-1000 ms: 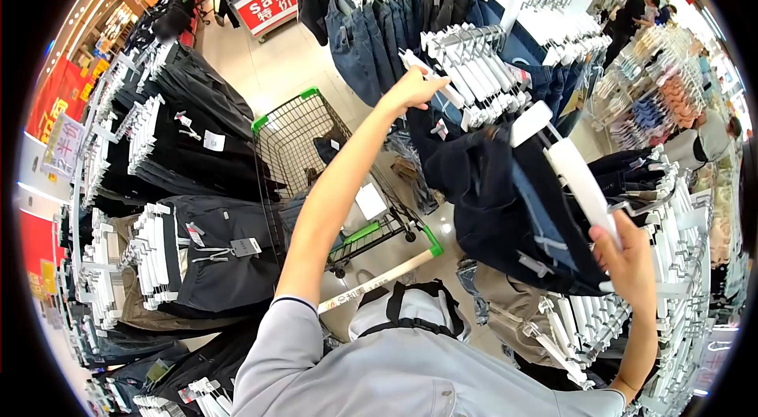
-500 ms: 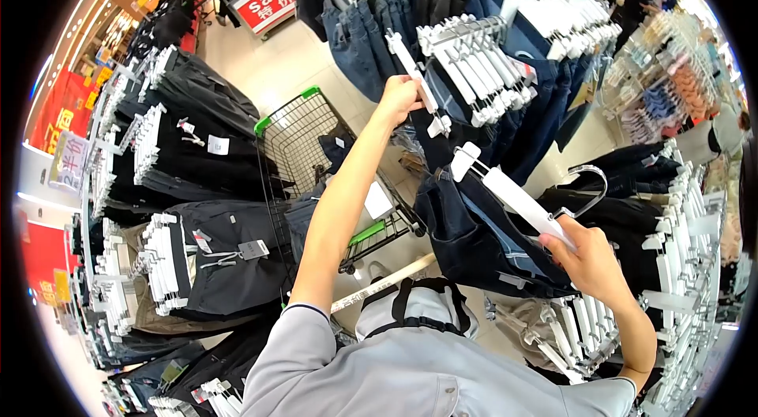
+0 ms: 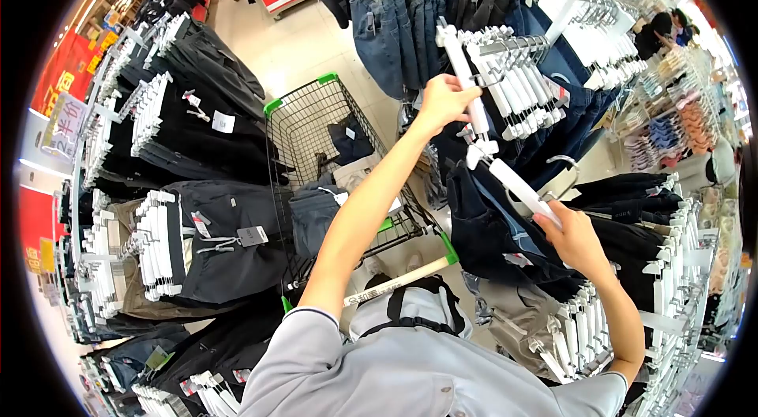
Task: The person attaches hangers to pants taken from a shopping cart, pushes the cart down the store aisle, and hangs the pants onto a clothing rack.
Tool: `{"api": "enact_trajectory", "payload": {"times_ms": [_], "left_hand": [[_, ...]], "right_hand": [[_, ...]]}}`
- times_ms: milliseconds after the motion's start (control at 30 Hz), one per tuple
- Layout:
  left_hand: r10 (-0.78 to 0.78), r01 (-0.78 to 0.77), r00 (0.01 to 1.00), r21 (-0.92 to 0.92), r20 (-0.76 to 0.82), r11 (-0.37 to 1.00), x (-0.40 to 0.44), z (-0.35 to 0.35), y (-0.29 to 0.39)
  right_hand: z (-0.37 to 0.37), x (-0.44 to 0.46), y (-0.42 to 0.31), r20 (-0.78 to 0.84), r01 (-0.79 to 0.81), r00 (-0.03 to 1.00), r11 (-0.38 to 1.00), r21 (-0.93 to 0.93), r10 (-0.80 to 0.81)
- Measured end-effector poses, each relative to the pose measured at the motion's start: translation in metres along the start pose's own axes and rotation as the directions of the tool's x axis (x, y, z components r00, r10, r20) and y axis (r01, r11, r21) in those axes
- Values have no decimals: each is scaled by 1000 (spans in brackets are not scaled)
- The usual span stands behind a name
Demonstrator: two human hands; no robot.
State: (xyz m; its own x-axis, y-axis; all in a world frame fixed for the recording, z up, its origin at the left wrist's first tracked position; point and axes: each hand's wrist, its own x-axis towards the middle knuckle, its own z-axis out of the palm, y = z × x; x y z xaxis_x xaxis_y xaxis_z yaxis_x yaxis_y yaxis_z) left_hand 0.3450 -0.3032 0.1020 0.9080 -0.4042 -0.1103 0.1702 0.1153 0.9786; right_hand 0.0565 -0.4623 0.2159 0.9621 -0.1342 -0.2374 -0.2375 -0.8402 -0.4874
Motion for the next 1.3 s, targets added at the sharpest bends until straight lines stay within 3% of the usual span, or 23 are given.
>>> {"api": "enact_trajectory", "payload": {"times_ms": [133, 167, 300, 367, 400, 433, 533, 700, 767, 833, 900, 1033, 1100, 1133, 1300], "left_hand": [[164, -139, 948, 107, -272, 984, -5, -55, -12], [173, -111, 943, 224, -284, 968, -12, -76, -5], [223, -277, 858, -52, -462, 959, -56, -164, -13], [217, -300, 810, -67, -545, 952, -92, -204, -16], [177, -301, 802, -129, -570, 945, -104, -233, -31], [141, -254, 788, -108, -600, 961, -122, -250, -38], [40, -167, 778, -144, -627, 975, -186, -290, -64], [-39, -75, 703, -128, -710, 989, -292, -320, -86], [-37, -84, 653, -121, -756, 989, -327, -326, -90], [-60, -55, 610, -118, -790, 992, -358, -330, -90], [-79, -47, 582, -131, -809, 990, -383, -330, -89], [-81, -40, 530, -120, -844, 992, -411, -328, -90], [-89, -63, 524, -143, -847, 988, -416, -329, -94], [-97, -76, 523, -160, -847, 984, -415, -330, -98], [-116, -82, 572, -197, -812, 977, -393, -321, -93]], "right_hand": [[15, 15, -9, -2, 17, 1000, 998, -54, -17], [16, 21, -10, -7, 7, 1000, 998, -56, -7], [27, 59, -4, -21, 53, 998, 992, -113, -55], [32, 87, -4, -81, 92, 992, 989, -116, -102], [33, 102, -7, -96, 94, 990, 993, -72, -101], [24, 117, -23, 2, -7, 1000, 1000, -23, 7], [31, 172, -16, -105, 73, 992, 997, -28, -75], [36, 247, -12, -159, -21, 987, 999, 48, 29], [53, 272, 2, -265, 28, 964, 1000, -11, -30], [56, 268, -16, -209, -60, 973, 981, 187, 100], [69, 275, -10, -202, -74, 971, 966, 248, 126], [96, 291, 15, -432, 52, 901, 998, 16, -40], [86, 286, 9, -287, -44, 955, 992, 117, 76], [93, 292, 20, -378, 0, 926, 1000, 22, 9], [87, 290, 26, -388, 54, 909, 966, -251, -151]]}}
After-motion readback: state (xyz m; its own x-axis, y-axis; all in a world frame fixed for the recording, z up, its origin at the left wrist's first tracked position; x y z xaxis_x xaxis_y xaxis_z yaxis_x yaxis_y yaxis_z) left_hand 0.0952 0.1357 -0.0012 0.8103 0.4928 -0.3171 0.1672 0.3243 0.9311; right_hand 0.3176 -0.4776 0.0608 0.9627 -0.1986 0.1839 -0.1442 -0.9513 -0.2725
